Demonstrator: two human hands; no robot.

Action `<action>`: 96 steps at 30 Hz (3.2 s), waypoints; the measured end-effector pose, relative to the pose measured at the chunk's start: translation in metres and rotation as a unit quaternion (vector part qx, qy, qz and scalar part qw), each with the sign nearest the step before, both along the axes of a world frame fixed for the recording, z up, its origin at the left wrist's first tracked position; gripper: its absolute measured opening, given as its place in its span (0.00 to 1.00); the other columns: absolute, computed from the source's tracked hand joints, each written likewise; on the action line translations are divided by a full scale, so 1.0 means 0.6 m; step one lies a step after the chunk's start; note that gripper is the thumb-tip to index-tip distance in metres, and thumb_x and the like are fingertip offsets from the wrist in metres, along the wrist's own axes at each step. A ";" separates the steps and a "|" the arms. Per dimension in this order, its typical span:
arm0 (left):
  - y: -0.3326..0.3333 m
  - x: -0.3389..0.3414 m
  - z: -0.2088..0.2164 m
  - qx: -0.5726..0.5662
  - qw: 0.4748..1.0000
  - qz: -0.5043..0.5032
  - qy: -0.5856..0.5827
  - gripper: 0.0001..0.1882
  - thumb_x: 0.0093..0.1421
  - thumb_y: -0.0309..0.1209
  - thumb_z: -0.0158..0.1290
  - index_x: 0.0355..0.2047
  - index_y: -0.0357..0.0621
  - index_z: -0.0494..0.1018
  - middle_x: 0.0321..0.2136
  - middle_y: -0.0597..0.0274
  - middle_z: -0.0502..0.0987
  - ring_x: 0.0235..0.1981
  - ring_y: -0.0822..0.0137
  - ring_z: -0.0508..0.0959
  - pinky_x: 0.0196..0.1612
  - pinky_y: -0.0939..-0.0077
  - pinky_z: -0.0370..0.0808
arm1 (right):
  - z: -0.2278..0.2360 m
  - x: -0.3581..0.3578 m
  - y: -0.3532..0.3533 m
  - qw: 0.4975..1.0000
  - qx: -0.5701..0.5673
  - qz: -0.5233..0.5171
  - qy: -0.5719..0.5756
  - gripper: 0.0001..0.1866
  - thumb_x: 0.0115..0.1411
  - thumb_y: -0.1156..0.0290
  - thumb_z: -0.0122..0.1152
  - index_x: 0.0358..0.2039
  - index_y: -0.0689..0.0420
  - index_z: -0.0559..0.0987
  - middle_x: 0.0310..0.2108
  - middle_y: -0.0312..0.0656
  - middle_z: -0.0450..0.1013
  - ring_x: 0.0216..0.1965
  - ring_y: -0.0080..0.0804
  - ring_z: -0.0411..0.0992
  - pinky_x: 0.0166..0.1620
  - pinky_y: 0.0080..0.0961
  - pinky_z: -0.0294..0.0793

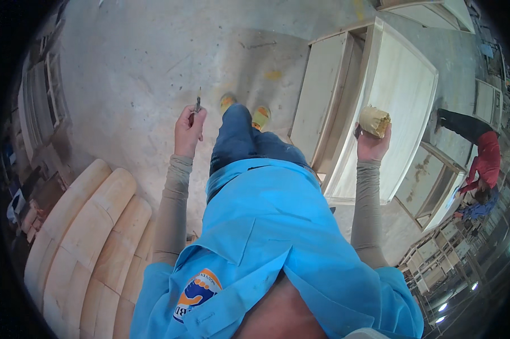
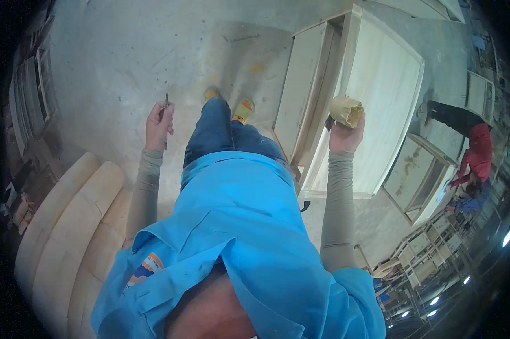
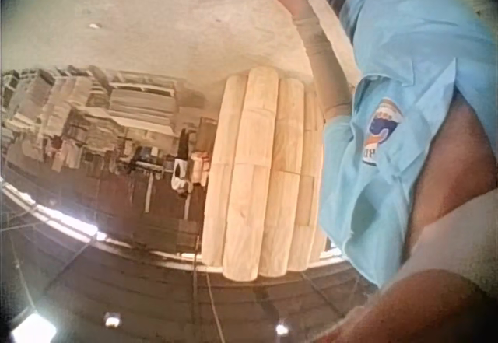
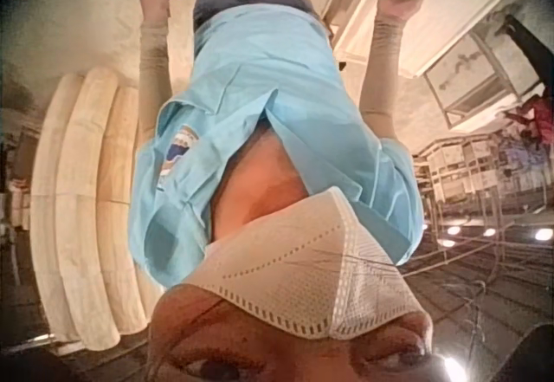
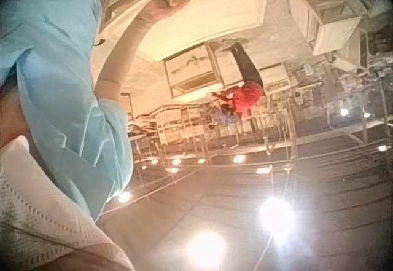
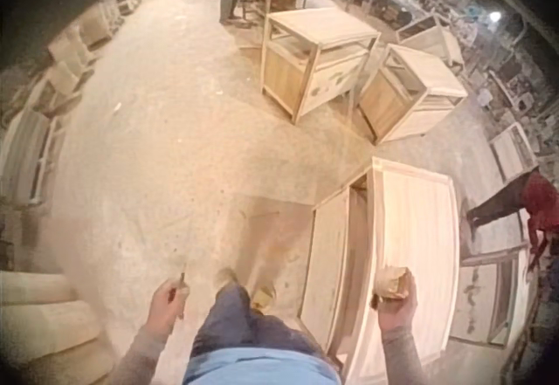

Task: The person applies glue to the joints of a wooden cabinet using a small bottle and a wooden stick. They then use a putty knife to apply wood filler to the seams and smooth it out. Finally, they sand the filled areas with a sanding block.

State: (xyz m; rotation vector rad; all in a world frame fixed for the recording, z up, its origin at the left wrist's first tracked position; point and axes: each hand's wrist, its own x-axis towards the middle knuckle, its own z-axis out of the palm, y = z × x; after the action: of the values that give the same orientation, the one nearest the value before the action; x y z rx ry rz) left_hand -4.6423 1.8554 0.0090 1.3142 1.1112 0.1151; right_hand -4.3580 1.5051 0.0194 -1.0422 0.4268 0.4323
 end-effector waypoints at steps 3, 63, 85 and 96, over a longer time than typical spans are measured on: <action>0.034 0.053 -0.019 0.077 0.994 -0.069 0.019 0.09 0.60 0.34 0.53 0.39 0.44 0.74 0.16 0.77 0.60 0.16 0.82 0.58 0.18 0.86 0.56 | 0.004 0.029 0.049 1.000 0.010 -0.004 0.011 0.23 0.64 0.53 0.46 0.54 0.53 0.68 0.55 0.43 0.66 0.54 0.40 0.66 0.51 0.43 0.68; 0.297 1.060 0.021 -0.285 0.859 -0.425 0.010 0.30 0.59 0.36 0.56 0.56 0.30 0.62 0.48 0.57 0.73 0.49 0.70 0.72 0.54 0.74 0.67 | -0.006 0.617 0.522 0.966 -0.132 0.221 -0.016 0.30 0.68 0.50 0.32 0.59 0.60 0.63 0.52 0.44 0.69 0.56 0.32 0.63 0.62 0.28 0.53; 0.479 1.367 -0.050 -0.224 0.775 -0.591 0.010 0.34 0.54 0.38 0.60 0.56 0.33 0.64 0.44 0.55 0.75 0.43 0.71 0.75 0.45 0.79 0.73 | -0.036 0.800 0.696 0.965 -0.202 0.166 -0.001 0.31 0.66 0.50 0.41 0.61 0.58 0.60 0.55 0.50 0.64 0.57 0.39 0.62 0.61 0.30 0.56; 0.472 1.417 -0.039 -0.245 0.755 -0.608 -0.001 0.30 0.55 0.34 0.60 0.55 0.36 0.65 0.42 0.58 0.76 0.40 0.74 0.75 0.42 0.81 0.73 | -0.011 0.840 0.710 0.975 -0.192 0.109 -0.015 0.28 0.65 0.59 0.48 0.62 0.58 0.59 0.57 0.47 0.63 0.59 0.34 0.61 0.60 0.29 0.58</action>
State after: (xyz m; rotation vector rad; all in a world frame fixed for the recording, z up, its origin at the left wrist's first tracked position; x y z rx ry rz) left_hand -3.7921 2.1387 -0.0146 1.2985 0.0665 -1.0776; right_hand -3.8539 1.9314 0.0131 -1.4776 0.3785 0.5418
